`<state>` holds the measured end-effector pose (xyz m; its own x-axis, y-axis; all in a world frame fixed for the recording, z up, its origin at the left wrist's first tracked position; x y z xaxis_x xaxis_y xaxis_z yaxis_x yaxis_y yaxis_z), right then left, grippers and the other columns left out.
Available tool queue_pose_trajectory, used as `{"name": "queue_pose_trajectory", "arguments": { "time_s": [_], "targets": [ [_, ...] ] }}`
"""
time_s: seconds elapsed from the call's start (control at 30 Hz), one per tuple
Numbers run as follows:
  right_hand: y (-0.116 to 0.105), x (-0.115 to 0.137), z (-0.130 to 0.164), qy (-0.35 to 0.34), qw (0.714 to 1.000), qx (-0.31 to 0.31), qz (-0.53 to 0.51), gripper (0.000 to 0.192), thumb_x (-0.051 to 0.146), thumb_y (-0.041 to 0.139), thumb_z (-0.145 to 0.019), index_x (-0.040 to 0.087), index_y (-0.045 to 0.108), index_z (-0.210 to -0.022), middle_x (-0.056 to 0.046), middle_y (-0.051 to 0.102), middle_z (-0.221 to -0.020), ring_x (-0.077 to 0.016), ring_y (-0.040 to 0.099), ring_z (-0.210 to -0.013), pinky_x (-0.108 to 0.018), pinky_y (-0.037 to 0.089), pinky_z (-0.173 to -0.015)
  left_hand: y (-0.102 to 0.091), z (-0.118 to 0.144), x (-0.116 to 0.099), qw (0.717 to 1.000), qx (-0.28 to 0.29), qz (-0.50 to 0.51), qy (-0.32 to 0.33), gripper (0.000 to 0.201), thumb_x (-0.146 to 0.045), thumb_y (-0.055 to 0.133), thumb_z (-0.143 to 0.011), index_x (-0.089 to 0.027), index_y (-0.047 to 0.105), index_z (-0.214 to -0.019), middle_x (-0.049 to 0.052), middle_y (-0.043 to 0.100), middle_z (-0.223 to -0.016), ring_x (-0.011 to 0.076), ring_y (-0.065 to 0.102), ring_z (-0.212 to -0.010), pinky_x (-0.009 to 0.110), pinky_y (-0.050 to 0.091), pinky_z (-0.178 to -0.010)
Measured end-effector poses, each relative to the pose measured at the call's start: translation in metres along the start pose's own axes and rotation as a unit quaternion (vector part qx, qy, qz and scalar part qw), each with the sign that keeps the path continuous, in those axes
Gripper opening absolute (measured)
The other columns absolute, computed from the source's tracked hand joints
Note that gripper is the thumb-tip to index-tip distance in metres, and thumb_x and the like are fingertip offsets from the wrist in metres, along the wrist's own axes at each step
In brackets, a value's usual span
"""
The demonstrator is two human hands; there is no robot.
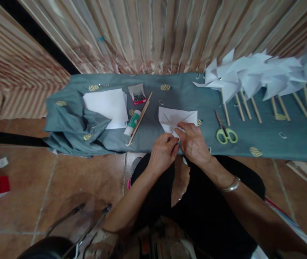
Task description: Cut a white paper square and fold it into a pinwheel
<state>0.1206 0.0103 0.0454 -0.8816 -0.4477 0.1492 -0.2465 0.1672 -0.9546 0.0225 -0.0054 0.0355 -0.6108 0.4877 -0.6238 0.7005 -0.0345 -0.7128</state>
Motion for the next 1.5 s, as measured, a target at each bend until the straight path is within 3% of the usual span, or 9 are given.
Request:
{"name": "queue_pose_trajectory", "arguments": {
  "time_s": [0.3,0.53,0.67,0.77,0.97,1.07,1.27,1.4,1.5],
  "targets": [
    [0.010,-0.002,-0.006,-0.006,0.999,0.002,-0.033,0.031,0.013,0.044,-0.090,0.012,0.067,-0.112,-0.016,0.064,-0.122,-0.0308,0.051,-0.109,-0.045,0.042,-0.094,0.002,0.002,0.002,1.000,-0.024,-0.005,0.011,0.017,-0.017,0.051,-0.092,-0.015,0.065,-0.102,0.009,0.061,-0.096,0.0209,0.058,-0.092,0.035,0.054,-0.083],
    [0.000,-0.007,-0.004,0.021,0.997,-0.041,-0.060,0.031,0.011,0.044,-0.087,0.016,0.070,-0.104,-0.015,0.065,-0.123,-0.0300,0.055,-0.110,-0.047,0.044,-0.096,0.004,-0.001,0.004,1.000,0.017,-0.008,-0.009,0.018,-0.018,0.052,-0.092,-0.016,0.066,-0.103,0.009,0.061,-0.098,0.0206,0.060,-0.095,0.035,0.054,-0.087],
    [-0.013,-0.042,-0.007,0.096,0.982,-0.124,-0.110,0.039,0.013,0.040,-0.088,0.017,0.067,-0.117,-0.014,0.065,-0.126,-0.0285,0.057,-0.116,-0.048,0.044,-0.101,0.003,-0.003,0.002,0.999,0.036,-0.014,-0.011,0.019,-0.018,0.054,-0.091,-0.017,0.066,-0.106,0.008,0.062,-0.102,0.0204,0.061,-0.098,0.036,0.054,-0.090],
    [-0.013,-0.078,-0.013,0.166,0.969,-0.147,-0.107,0.044,0.024,0.044,-0.090,0.010,0.060,-0.128,-0.020,0.058,-0.137,-0.0336,0.053,-0.126,-0.054,0.040,-0.106,0.002,-0.004,0.001,0.999,0.042,-0.023,-0.013,0.019,-0.017,0.055,-0.090,-0.017,0.066,-0.106,0.009,0.062,-0.103,0.0212,0.062,-0.100,0.036,0.054,-0.091],
    [-0.003,-0.113,-0.024,0.224,0.954,-0.090,-0.178,0.042,0.035,0.051,-0.088,0.012,0.069,-0.118,-0.018,0.073,-0.111,-0.0316,0.068,-0.099,-0.050,0.050,-0.093,-0.002,-0.007,0.002,0.997,0.071,-0.027,-0.010,0.025,-0.014,0.055,-0.089,-0.018,0.065,-0.112,0.009,0.063,-0.108,0.0210,0.063,-0.102,0.035,0.054,-0.092],
    [0.001,-0.123,-0.020,0.259,0.937,-0.062,-0.224,0.040,0.037,0.055,-0.086,0.014,0.072,-0.113,-0.013,0.076,-0.098,-0.0285,0.069,-0.089,-0.044,0.053,-0.085,-0.007,-0.007,0.003,0.996,0.083,-0.027,-0.006,0.030,-0.012,0.054,-0.089,-0.016,0.063,-0.118,0.009,0.064,-0.110,0.0209,0.064,-0.102,0.034,0.054,-0.092],
    [0.010,-0.143,-0.007,0.299,0.887,-0.065,-0.347,0.036,0.037,0.068,-0.076,0.016,0.074,-0.105,-0.007,0.075,-0.086,-0.0195,0.068,-0.074,-0.034,0.054,-0.075,-0.026,-0.013,0.009,0.995,0.085,-0.049,0.006,0.036,-0.010,0.053,-0.088,-0.016,0.064,-0.122,0.010,0.068,-0.108,0.0215,0.063,-0.103,0.037,0.054,-0.093],
    [0.013,-0.146,0.001,0.331,0.850,-0.035,-0.408,0.033,0.036,0.075,-0.066,0.016,0.076,-0.093,-0.003,0.073,-0.075,-0.0166,0.064,-0.065,-0.029,0.051,-0.065,-0.035,-0.021,0.018,0.992,0.098,-0.082,0.005,0.036,-0.007,0.052,-0.087,-0.013,0.067,-0.119,0.011,0.070,-0.102,0.0232,0.063,-0.098,0.039,0.054,-0.091],
    [0.011,-0.139,0.006,0.330,0.849,-0.006,-0.412,0.027,0.033,0.076,-0.064,0.018,0.076,-0.085,-0.002,0.074,-0.074,-0.0171,0.064,-0.065,-0.030,0.051,-0.064,-0.038,-0.029,0.028,0.990,0.096,-0.102,0.009,0.039,-0.006,0.051,-0.085,-0.015,0.068,-0.119,0.010,0.071,-0.103,0.0233,0.064,-0.098,0.040,0.053,-0.093]
  ]
}}
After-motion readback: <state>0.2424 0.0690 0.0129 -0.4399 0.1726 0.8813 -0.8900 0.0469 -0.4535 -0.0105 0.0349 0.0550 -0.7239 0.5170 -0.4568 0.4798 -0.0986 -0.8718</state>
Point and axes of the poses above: each hand's wrist, its own z-axis away from the middle knuckle, its own y-axis out of the palm, x = y × z, the point moved 7 cm from there along -z, towards the middle knuckle
